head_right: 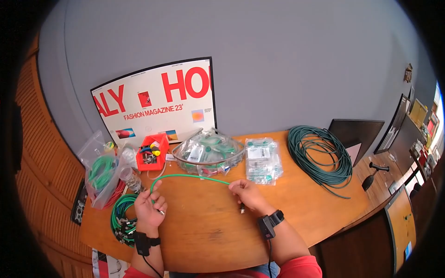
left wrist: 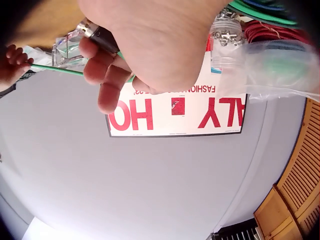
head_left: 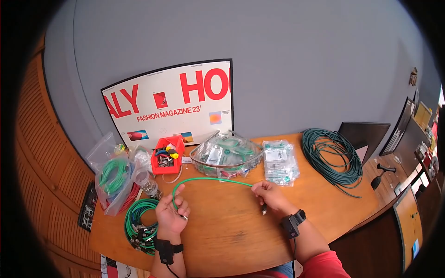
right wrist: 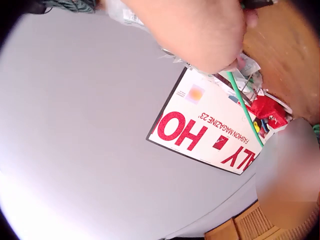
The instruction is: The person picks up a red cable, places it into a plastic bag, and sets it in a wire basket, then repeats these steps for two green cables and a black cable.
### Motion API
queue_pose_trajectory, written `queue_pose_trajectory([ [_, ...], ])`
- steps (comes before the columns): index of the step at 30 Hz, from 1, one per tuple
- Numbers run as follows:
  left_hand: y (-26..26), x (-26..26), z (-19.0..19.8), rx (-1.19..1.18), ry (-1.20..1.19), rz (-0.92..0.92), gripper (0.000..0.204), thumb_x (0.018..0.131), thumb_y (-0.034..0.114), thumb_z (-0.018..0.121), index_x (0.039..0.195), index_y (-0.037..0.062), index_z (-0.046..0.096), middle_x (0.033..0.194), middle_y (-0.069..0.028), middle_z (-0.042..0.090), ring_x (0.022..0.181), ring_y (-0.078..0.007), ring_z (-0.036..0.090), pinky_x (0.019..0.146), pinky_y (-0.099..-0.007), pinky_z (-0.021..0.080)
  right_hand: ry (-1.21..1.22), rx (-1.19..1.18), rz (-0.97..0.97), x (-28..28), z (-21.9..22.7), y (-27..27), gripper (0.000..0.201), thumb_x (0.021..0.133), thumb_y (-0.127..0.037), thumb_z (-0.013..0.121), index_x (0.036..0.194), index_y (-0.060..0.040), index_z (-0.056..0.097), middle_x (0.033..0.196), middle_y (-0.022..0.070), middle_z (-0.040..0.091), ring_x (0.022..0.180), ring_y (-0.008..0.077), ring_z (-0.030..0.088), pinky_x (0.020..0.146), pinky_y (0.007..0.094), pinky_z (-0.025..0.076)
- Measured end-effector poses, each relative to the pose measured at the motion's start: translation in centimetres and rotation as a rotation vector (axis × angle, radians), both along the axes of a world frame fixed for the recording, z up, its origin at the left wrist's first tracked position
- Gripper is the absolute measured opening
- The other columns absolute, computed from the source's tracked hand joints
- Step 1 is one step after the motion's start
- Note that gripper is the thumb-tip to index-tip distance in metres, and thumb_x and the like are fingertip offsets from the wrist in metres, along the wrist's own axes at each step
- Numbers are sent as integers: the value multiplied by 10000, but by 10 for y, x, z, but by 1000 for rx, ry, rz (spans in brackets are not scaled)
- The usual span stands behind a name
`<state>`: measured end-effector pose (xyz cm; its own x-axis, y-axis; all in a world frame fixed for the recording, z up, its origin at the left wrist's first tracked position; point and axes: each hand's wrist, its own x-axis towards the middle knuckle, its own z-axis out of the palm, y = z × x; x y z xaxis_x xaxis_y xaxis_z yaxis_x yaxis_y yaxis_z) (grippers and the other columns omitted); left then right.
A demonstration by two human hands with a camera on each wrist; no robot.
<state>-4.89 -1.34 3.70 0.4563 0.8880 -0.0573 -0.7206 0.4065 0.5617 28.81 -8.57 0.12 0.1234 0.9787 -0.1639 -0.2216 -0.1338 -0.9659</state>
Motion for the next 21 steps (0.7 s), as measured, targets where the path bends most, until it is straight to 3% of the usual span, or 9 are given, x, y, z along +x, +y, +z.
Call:
queue_pose_trajectory([
  [2, -2, 0, 2, 28, -13, -5, 447, 994, 304, 513, 1328, 13, 573, 745, 56, 552, 567, -128, 450, 541, -309, 370, -358, -33, -134, -2, 2, 0, 178, 952, -202, 673, 963, -25, 669, 763, -21, 603, 633, 70, 541, 550, 242, 445],
  [3, -3, 0, 3, 40, -7, 7, 449, 999, 312, 526, 1335, 18, 569, 758, 50, 562, 575, -134, 458, 543, -310, 373, -525, -9, -134, -4, 5, -2, 203, 944, -209, 670, 968, -7, 671, 770, 44, 656, 669, 161, 613, 586, 308, 475],
  [4, -4, 1, 3, 51, -2, 18, 451, 1004, 320, 540, 1342, 22, 566, 772, 44, 571, 582, -140, 466, 546, -311, 376, -526, -12, -128, -7, 6, -5, 203, 944, -209, 670, 968, -7, 671, 770, 44, 656, 669, 161, 613, 586, 308, 475],
  [6, -8, 4, 0, 136, 49, 87, 445, 1005, 332, 570, 1323, 20, 574, 781, 17, 601, 606, -140, 507, 570, -303, 403, -982, 123, -49, -14, 7, -11, 197, 940, -176, 624, 1025, -4, 668, 832, 134, 683, 741, 313, 668, 660, 410, 521],
  [9, -11, 9, -4, 293, 183, 179, 426, 1002, 353, 611, 1277, 27, 596, 809, -24, 646, 647, -140, 562, 605, -284, 442, -1340, 206, 107, -36, 10, -22, 220, 931, -143, 568, 1087, -19, 661, 934, 190, 677, 854, 416, 664, 746, 495, 526],
  [12, -13, 16, -12, 411, 324, 181, 358, 1023, 343, 591, 1206, 38, 623, 857, -65, 686, 694, -130, 596, 655, -252, 483, -1331, 350, 392, -58, 7, -38, 237, 929, -121, 532, 1114, -40, 655, 973, 169, 676, 904, 399, 665, 797, 508, 521],
  [15, -21, 28, -16, 581, 686, 18, 329, 1040, 293, 573, 1191, 5, 623, 935, -85, 730, 806, -116, 649, 737, -264, 524, -1341, 254, 636, -87, 36, -52, 226, 936, -168, 555, 1099, -54, 661, 973, 130, 683, 952, 339, 670, 802, 468, 519],
  [19, -33, 41, -13, 741, 867, -196, 298, 1053, 245, 548, 1172, -20, 615, 962, -96, 727, 855, -130, 663, 792, -283, 540, -1455, 770, 424, -94, 35, -50, 232, 900, -295, 660, 1026, -102, 685, 880, 52, 650, 808, 247, 644, 718, 375, 481],
  [21, -35, 44, -14, 700, 852, -227, 328, 1055, 263, 544, 1176, -33, 617, 966, -90, 728, 851, -134, 671, 790, -283, 544, -1419, 851, 281, -90, 50, -47, 205, 882, -286, 689, 976, -104, 687, 844, 48, 636, 769, 249, 627, 705, 380, 471],
])
